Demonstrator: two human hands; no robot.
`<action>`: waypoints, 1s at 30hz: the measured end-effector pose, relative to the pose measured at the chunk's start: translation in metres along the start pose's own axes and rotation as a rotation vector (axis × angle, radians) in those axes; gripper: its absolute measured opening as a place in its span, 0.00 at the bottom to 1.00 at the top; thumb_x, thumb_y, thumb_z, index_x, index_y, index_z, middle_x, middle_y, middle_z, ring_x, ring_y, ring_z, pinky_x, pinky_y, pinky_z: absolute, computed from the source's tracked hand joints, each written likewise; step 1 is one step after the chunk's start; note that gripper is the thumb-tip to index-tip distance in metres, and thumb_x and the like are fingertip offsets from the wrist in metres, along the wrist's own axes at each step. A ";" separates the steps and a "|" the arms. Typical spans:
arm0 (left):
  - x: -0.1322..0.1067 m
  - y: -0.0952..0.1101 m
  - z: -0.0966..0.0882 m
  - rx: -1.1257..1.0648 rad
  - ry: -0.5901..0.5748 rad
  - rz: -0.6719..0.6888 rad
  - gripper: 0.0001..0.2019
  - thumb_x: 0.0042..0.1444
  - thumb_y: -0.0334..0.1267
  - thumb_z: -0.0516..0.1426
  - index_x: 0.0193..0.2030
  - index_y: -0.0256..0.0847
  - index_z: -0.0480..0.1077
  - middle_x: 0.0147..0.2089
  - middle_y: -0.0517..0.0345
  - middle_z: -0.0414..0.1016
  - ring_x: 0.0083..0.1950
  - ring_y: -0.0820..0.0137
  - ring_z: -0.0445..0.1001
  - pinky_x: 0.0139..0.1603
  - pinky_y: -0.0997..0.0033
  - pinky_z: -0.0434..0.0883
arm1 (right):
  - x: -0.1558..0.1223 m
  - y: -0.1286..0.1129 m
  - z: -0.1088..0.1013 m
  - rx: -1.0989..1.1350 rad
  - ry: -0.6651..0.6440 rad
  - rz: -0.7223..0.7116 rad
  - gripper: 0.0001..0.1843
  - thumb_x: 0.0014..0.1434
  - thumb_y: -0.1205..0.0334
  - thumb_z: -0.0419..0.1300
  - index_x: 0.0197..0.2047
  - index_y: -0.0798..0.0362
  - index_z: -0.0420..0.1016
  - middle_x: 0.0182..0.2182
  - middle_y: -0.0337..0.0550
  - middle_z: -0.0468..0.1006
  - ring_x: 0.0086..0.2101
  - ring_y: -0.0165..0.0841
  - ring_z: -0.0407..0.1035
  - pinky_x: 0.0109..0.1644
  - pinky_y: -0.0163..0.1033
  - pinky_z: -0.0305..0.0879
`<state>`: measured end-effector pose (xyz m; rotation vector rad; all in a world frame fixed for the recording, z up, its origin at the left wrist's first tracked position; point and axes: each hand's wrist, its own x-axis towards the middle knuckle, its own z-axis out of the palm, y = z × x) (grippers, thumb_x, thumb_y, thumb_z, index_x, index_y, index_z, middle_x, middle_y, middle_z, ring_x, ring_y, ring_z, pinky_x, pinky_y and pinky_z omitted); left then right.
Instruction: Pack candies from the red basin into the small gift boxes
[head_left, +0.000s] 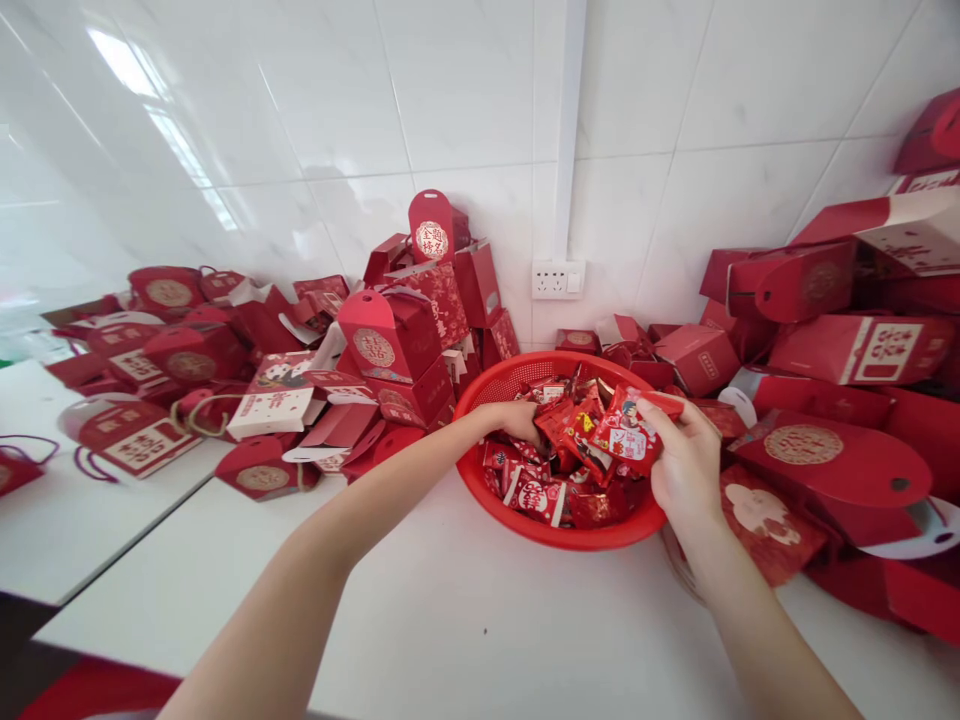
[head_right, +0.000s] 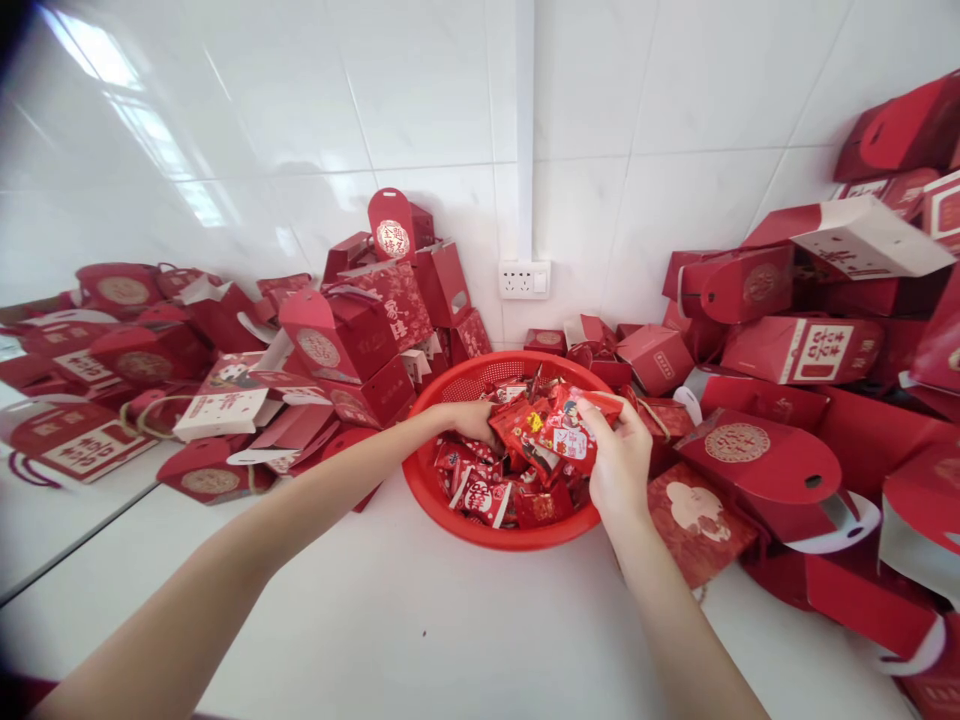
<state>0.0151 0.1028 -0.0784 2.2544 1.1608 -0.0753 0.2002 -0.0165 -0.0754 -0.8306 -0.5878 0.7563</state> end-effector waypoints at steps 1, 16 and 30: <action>0.001 -0.002 0.000 -0.052 -0.021 -0.012 0.20 0.36 0.33 0.70 0.41 0.39 0.80 0.42 0.58 0.84 0.46 0.61 0.80 0.50 0.70 0.75 | 0.000 0.000 0.000 -0.004 -0.004 -0.001 0.15 0.33 0.59 0.78 0.27 0.50 0.81 0.27 0.36 0.83 0.30 0.34 0.76 0.43 0.44 0.75; -0.002 -0.007 -0.009 -0.501 -0.072 0.163 0.09 0.34 0.28 0.68 0.27 0.37 0.77 0.29 0.62 0.81 0.33 0.68 0.78 0.39 0.73 0.73 | 0.000 -0.001 -0.001 -0.023 -0.007 -0.016 0.14 0.35 0.58 0.77 0.26 0.51 0.80 0.26 0.36 0.82 0.29 0.33 0.75 0.42 0.43 0.74; -0.012 -0.010 -0.024 -1.105 0.433 0.107 0.13 0.40 0.29 0.71 0.33 0.36 0.75 0.30 0.58 0.81 0.30 0.72 0.78 0.37 0.74 0.72 | 0.000 0.000 -0.002 -0.009 -0.007 0.003 0.15 0.36 0.58 0.76 0.28 0.51 0.79 0.27 0.36 0.83 0.29 0.35 0.76 0.41 0.45 0.75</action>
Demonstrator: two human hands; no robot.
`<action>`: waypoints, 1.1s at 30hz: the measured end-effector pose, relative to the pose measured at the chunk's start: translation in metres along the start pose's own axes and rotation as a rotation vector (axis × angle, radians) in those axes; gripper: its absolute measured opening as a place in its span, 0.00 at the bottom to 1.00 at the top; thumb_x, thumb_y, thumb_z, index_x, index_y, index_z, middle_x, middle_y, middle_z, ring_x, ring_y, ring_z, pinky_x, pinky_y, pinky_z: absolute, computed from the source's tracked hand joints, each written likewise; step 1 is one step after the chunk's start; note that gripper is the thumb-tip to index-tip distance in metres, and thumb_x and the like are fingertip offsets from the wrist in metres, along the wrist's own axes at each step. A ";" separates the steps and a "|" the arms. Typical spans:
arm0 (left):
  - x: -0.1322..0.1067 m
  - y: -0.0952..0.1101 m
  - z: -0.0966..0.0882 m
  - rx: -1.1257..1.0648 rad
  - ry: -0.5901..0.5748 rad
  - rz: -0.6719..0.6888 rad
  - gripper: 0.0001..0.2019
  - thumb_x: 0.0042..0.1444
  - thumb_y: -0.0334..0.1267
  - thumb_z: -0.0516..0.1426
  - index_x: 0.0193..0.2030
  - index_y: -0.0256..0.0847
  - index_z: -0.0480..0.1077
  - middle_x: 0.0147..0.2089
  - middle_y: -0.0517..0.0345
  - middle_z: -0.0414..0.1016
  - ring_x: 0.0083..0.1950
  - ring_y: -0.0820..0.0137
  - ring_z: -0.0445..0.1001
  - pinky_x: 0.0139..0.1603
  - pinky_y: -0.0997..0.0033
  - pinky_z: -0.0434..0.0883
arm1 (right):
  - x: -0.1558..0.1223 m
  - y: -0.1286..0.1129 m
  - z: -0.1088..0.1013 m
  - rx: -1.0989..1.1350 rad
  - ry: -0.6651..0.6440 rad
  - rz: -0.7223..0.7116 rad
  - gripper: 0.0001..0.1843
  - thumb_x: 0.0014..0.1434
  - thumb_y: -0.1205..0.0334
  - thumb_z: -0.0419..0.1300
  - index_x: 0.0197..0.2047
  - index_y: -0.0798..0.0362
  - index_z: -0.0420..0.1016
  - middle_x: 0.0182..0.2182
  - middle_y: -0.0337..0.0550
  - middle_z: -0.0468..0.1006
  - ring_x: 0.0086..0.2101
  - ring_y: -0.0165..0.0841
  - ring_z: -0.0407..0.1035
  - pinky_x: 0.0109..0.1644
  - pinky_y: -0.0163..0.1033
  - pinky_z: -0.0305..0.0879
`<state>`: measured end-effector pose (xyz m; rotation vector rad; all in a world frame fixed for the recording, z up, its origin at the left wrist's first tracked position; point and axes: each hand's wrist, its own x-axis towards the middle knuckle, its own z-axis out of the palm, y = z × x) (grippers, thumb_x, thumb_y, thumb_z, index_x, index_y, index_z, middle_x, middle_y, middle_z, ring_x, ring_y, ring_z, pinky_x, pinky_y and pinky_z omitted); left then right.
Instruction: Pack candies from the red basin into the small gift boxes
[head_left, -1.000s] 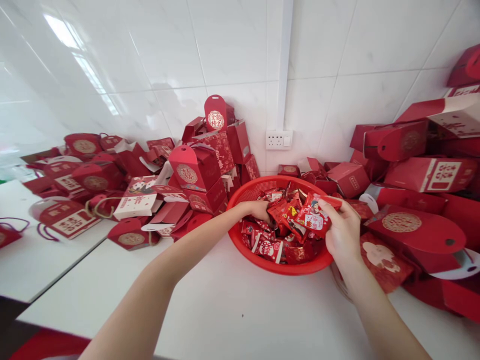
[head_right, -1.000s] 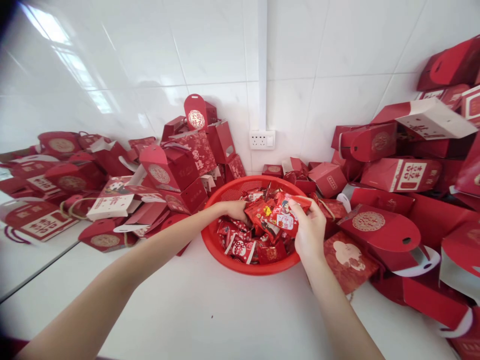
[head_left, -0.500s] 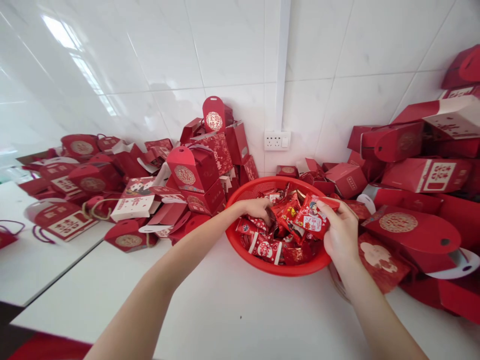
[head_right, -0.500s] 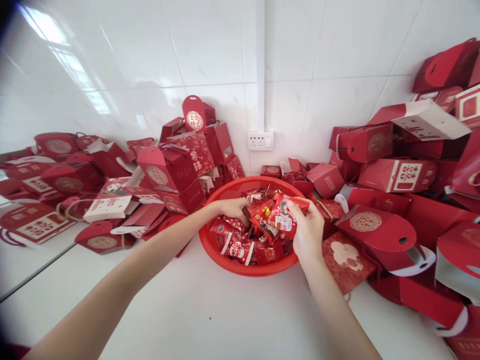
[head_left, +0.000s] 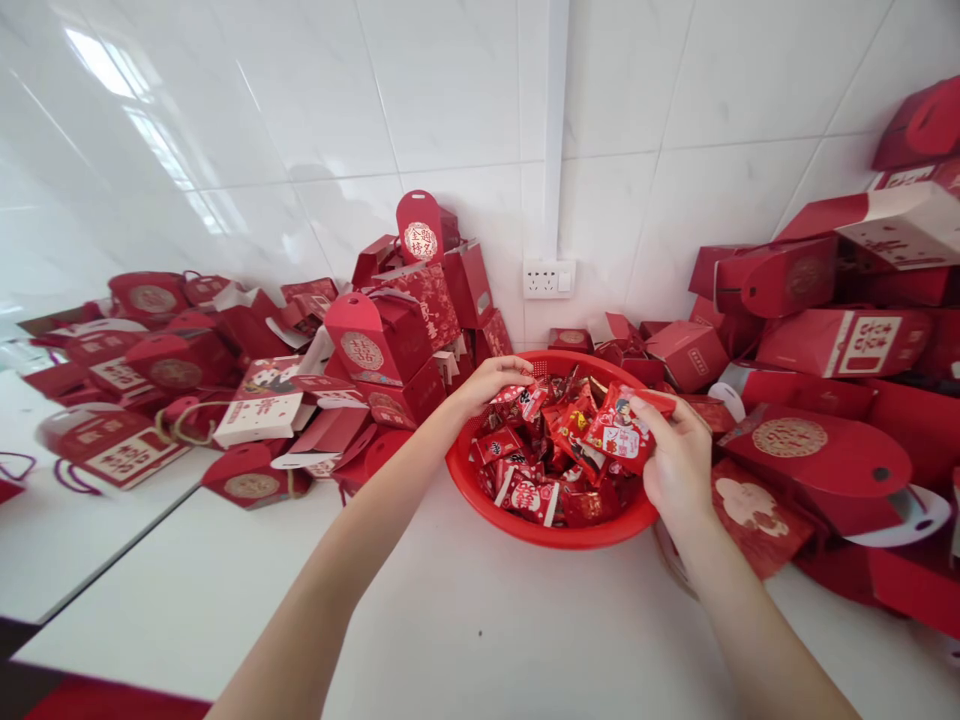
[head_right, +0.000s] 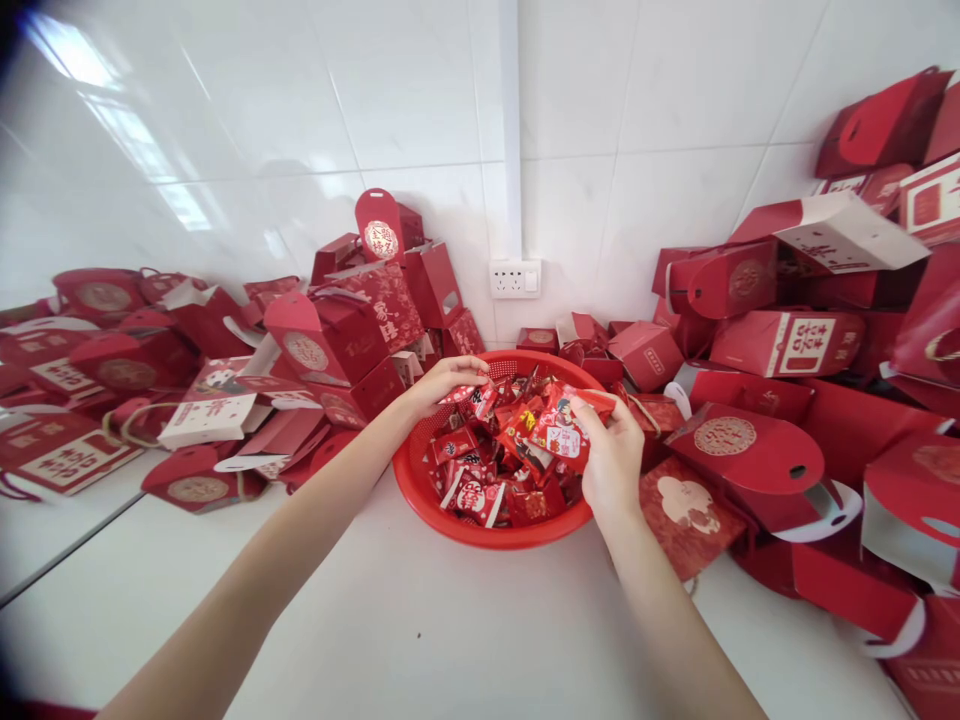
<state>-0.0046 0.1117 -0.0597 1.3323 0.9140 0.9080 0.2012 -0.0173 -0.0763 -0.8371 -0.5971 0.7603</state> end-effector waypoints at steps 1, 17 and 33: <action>0.000 0.001 0.000 -0.020 0.021 0.009 0.13 0.40 0.30 0.71 0.34 0.36 0.75 0.30 0.58 0.81 0.31 0.72 0.78 0.37 0.73 0.72 | 0.000 0.000 0.000 0.002 0.003 0.003 0.15 0.36 0.58 0.77 0.28 0.51 0.79 0.28 0.36 0.83 0.30 0.34 0.76 0.41 0.44 0.75; 0.005 -0.009 -0.005 0.146 0.258 0.094 0.08 0.44 0.30 0.67 0.34 0.37 0.77 0.29 0.62 0.78 0.30 0.72 0.74 0.39 0.71 0.71 | -0.005 -0.007 0.004 -0.178 -0.442 0.359 0.24 0.34 0.45 0.79 0.29 0.50 0.78 0.25 0.38 0.81 0.26 0.35 0.74 0.31 0.39 0.71; 0.023 -0.022 -0.021 0.501 0.403 0.224 0.06 0.46 0.32 0.64 0.33 0.37 0.78 0.30 0.59 0.78 0.34 0.69 0.75 0.44 0.69 0.71 | 0.011 0.013 0.009 -0.355 -0.444 0.235 0.17 0.39 0.51 0.74 0.30 0.50 0.77 0.27 0.38 0.81 0.29 0.37 0.74 0.35 0.41 0.70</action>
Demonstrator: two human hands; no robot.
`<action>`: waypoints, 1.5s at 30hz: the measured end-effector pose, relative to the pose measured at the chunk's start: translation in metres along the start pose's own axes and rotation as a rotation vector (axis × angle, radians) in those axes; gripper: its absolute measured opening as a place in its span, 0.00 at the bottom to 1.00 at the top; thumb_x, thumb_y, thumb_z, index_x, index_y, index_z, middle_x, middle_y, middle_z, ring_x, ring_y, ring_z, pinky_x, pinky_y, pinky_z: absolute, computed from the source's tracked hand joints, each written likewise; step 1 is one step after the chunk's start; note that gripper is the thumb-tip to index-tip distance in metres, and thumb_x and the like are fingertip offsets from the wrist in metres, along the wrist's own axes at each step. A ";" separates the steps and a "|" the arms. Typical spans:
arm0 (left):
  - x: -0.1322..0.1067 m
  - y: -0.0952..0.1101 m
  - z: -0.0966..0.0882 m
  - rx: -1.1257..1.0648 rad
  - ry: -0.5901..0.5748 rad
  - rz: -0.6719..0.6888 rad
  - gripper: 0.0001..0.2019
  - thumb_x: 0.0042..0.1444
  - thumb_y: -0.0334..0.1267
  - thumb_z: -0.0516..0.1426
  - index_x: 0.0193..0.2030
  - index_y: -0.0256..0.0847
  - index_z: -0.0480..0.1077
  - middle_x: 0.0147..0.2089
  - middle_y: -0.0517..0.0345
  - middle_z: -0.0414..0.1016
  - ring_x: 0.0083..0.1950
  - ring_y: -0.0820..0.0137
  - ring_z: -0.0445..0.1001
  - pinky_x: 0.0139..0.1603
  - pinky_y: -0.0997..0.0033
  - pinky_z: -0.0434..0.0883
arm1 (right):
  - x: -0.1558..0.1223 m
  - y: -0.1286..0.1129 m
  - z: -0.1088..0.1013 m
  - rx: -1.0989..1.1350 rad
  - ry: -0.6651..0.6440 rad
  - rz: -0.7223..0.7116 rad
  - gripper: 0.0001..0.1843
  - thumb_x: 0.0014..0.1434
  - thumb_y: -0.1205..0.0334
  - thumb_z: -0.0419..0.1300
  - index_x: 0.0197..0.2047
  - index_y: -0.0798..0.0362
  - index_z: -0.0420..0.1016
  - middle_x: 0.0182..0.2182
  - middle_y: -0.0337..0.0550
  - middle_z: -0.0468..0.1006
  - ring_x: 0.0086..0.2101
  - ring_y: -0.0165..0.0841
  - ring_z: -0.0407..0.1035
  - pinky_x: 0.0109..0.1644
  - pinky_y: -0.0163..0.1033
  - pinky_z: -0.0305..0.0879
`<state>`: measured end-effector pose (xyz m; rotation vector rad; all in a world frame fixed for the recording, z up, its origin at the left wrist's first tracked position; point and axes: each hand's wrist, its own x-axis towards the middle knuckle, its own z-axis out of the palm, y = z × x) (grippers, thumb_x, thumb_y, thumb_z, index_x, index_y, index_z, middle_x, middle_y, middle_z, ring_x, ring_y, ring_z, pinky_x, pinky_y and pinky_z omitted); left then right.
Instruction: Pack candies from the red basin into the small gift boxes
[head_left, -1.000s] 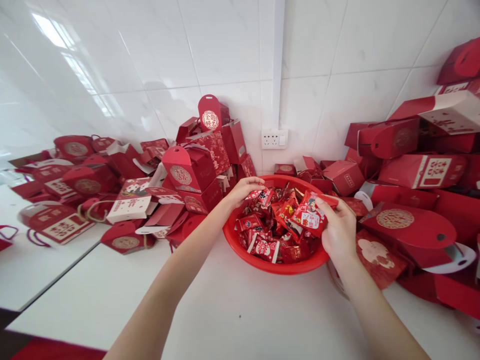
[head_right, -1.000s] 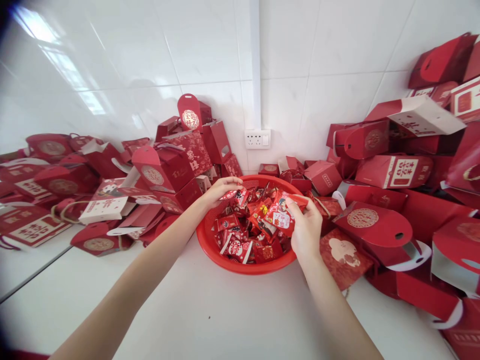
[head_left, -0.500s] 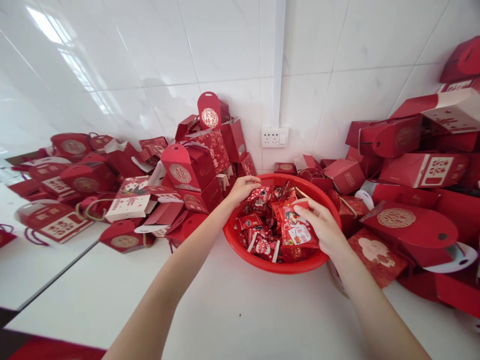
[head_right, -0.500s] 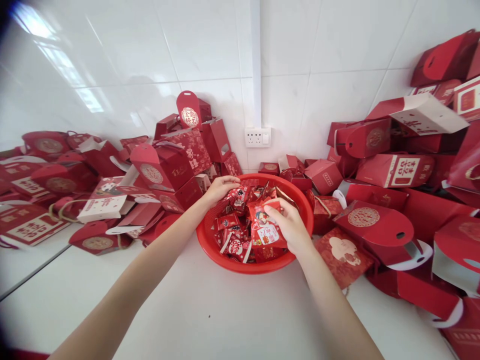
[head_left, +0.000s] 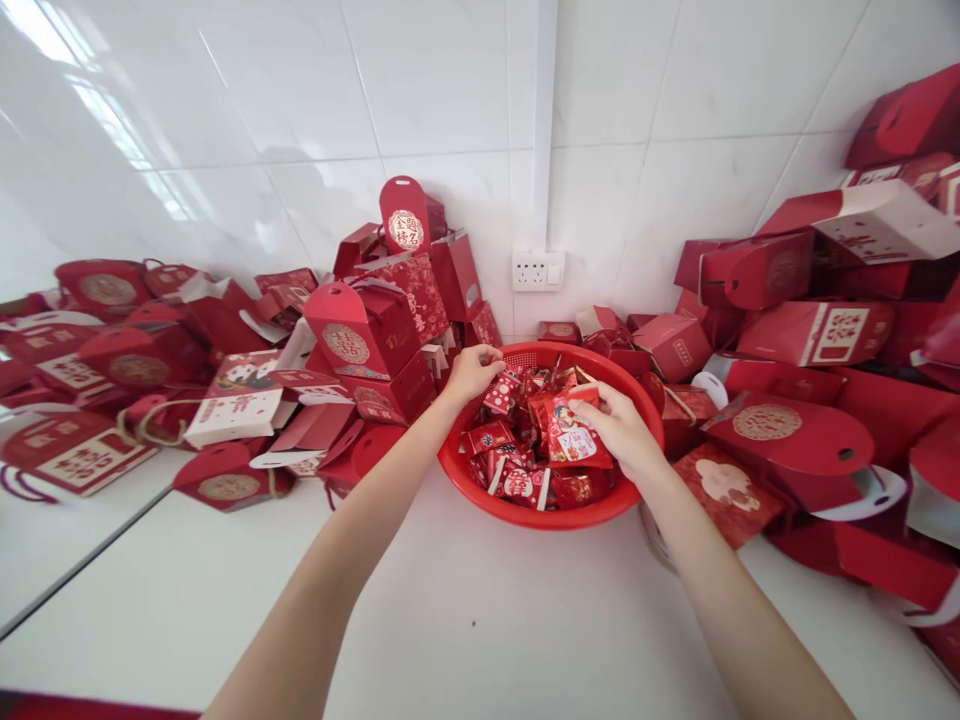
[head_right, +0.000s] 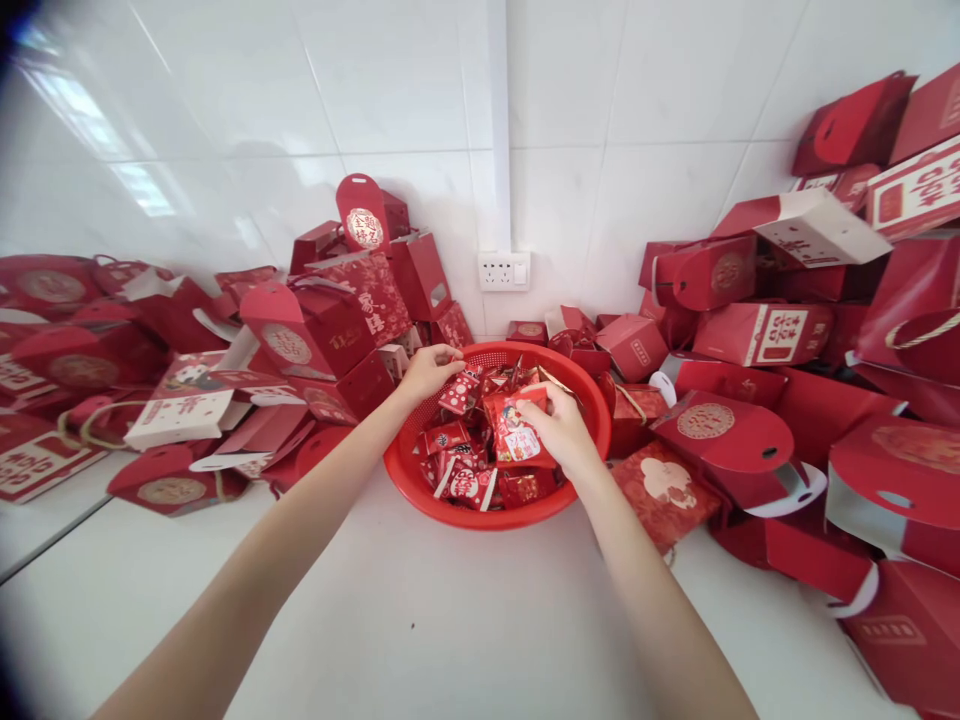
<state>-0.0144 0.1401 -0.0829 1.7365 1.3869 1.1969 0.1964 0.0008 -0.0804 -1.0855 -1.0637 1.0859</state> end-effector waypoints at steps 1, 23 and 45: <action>0.001 0.000 0.000 0.018 0.007 0.015 0.06 0.46 0.32 0.64 0.33 0.37 0.78 0.31 0.58 0.79 0.34 0.69 0.75 0.45 0.69 0.71 | 0.003 0.001 0.000 -0.025 0.018 -0.024 0.16 0.40 0.51 0.73 0.30 0.50 0.77 0.27 0.38 0.81 0.30 0.37 0.74 0.35 0.41 0.70; 0.002 0.003 -0.011 0.185 0.010 0.077 0.05 0.48 0.32 0.62 0.33 0.40 0.77 0.35 0.55 0.81 0.40 0.62 0.78 0.51 0.64 0.71 | 0.053 0.000 0.001 0.090 0.113 -0.058 0.19 0.33 0.65 0.67 0.34 0.48 0.78 0.23 0.33 0.82 0.25 0.35 0.74 0.30 0.38 0.69; -0.021 0.021 0.001 0.332 -0.389 0.593 0.18 0.55 0.29 0.55 0.52 0.42 0.76 0.57 0.49 0.75 0.61 0.60 0.72 0.68 0.60 0.66 | 0.059 0.009 -0.010 0.537 0.487 -0.154 0.21 0.30 0.65 0.72 0.33 0.50 0.76 0.27 0.35 0.81 0.31 0.34 0.76 0.36 0.39 0.72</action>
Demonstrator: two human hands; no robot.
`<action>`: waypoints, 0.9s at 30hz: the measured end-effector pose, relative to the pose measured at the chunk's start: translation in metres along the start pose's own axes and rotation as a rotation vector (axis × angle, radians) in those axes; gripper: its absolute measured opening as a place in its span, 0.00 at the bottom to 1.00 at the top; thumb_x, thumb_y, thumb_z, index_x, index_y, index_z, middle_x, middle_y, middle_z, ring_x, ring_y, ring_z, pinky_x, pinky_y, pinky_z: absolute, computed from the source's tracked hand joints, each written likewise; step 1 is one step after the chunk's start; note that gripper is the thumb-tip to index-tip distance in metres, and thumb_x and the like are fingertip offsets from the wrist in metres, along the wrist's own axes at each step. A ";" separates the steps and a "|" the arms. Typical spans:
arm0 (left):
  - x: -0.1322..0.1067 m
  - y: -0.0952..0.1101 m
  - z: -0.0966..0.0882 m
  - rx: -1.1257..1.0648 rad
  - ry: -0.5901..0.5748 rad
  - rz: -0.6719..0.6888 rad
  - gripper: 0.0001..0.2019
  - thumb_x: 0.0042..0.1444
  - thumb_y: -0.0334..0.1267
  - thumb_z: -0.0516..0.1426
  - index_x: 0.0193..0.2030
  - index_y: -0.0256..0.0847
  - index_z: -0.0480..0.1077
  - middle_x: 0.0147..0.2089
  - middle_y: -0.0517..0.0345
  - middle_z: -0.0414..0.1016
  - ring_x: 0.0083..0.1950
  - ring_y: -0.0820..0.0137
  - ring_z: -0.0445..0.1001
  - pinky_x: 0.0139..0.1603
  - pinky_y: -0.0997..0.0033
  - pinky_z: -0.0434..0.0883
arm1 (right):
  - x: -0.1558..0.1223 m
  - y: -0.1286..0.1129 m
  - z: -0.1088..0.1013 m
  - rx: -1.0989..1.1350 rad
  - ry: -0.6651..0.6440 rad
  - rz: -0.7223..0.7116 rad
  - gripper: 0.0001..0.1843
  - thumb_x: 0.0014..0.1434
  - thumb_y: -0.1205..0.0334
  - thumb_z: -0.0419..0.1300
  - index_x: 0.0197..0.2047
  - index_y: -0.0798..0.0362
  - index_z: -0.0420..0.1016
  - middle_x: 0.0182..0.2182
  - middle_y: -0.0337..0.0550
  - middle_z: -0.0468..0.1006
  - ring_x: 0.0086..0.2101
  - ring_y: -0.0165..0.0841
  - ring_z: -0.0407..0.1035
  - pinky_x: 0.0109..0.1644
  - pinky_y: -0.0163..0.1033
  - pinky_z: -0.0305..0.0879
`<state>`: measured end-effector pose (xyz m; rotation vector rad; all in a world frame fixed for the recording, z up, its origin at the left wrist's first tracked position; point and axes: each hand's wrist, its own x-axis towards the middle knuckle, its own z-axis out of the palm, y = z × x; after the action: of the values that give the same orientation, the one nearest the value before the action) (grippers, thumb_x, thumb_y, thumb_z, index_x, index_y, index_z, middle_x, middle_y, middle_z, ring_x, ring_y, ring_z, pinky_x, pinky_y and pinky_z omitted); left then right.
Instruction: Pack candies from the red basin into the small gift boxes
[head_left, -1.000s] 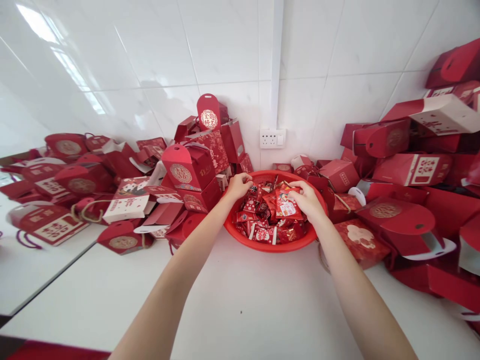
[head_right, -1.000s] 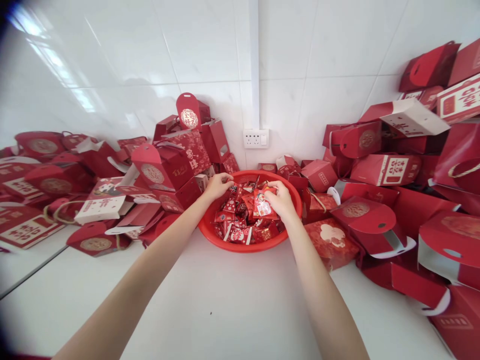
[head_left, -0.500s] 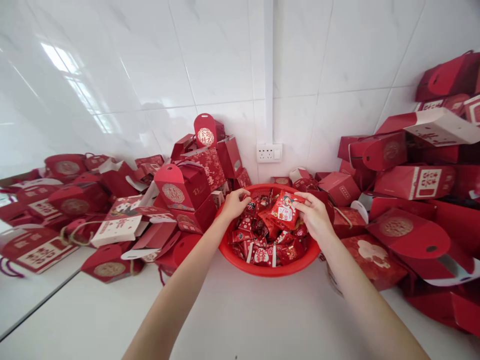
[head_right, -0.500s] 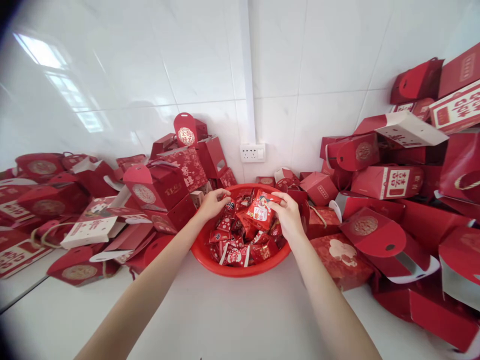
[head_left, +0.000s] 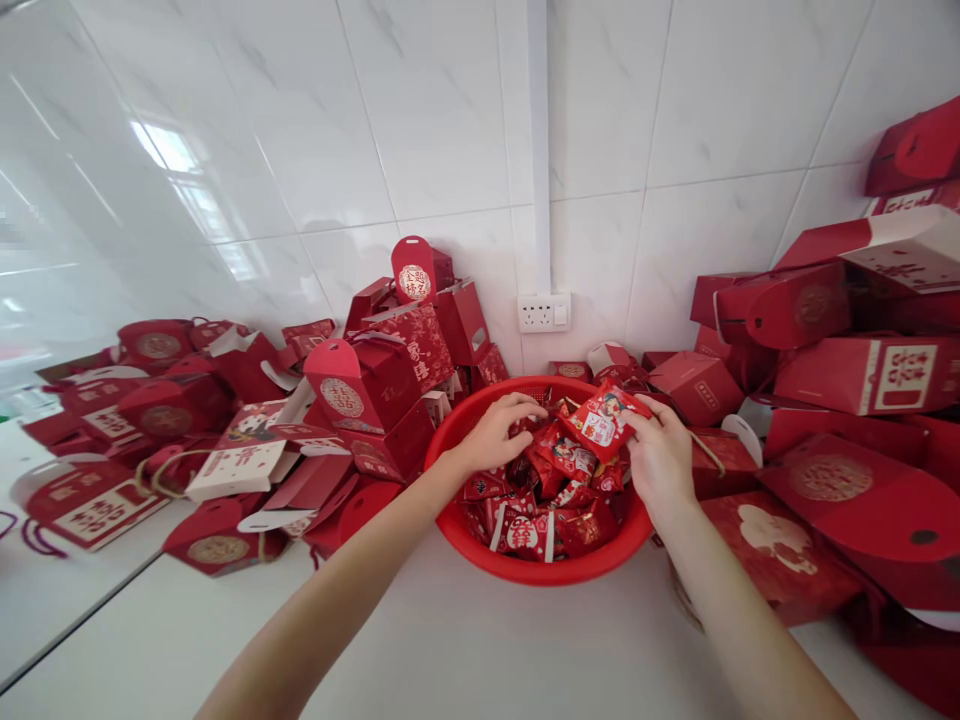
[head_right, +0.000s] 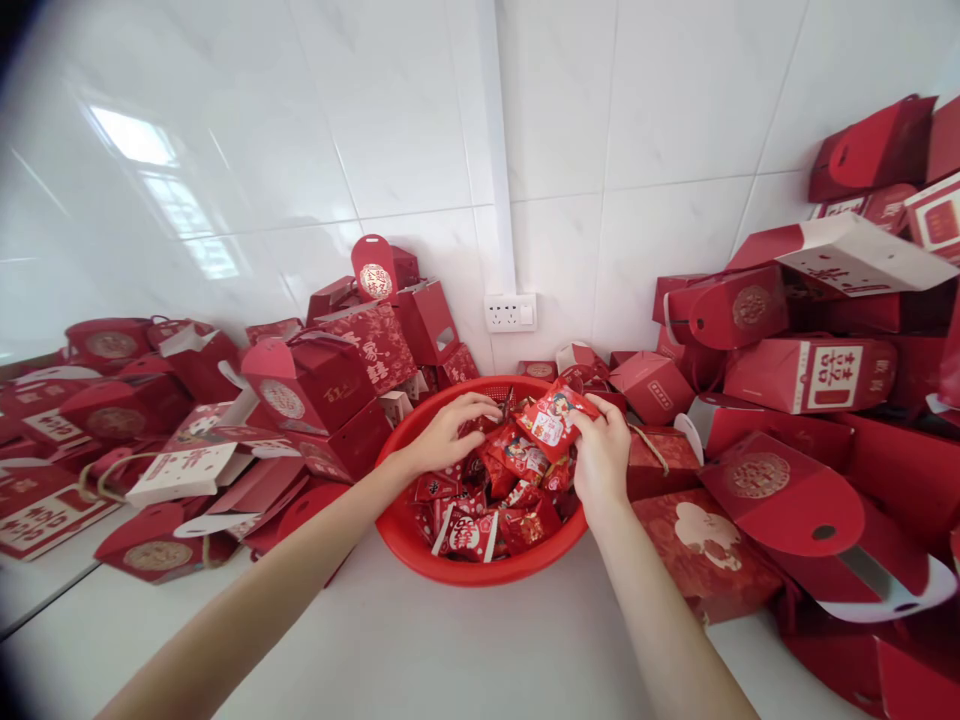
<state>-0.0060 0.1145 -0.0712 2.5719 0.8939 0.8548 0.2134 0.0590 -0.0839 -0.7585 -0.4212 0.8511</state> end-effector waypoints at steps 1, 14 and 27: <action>0.000 0.005 0.001 0.018 -0.058 0.022 0.17 0.58 0.32 0.55 0.52 0.42 0.76 0.58 0.48 0.74 0.62 0.59 0.72 0.67 0.59 0.66 | 0.000 0.000 0.000 0.006 0.006 0.000 0.21 0.30 0.65 0.72 0.32 0.50 0.76 0.27 0.35 0.81 0.31 0.34 0.76 0.36 0.39 0.72; 0.003 0.010 0.009 0.376 -0.095 -0.082 0.17 0.63 0.48 0.60 0.54 0.43 0.74 0.57 0.46 0.75 0.59 0.53 0.71 0.63 0.48 0.66 | -0.003 0.002 0.000 0.089 -0.102 0.017 0.12 0.35 0.64 0.74 0.26 0.53 0.78 0.27 0.39 0.83 0.31 0.32 0.76 0.39 0.38 0.73; -0.004 0.022 0.000 -0.170 -0.495 -0.262 0.14 0.52 0.29 0.54 0.18 0.37 0.72 0.18 0.61 0.72 0.22 0.74 0.70 0.30 0.76 0.68 | -0.010 -0.009 0.005 0.080 -0.039 0.090 0.17 0.31 0.61 0.75 0.27 0.52 0.78 0.25 0.36 0.82 0.29 0.31 0.74 0.33 0.35 0.70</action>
<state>0.0014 0.0953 -0.0631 2.2911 0.9231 0.1929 0.2090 0.0493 -0.0742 -0.6923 -0.3873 0.9630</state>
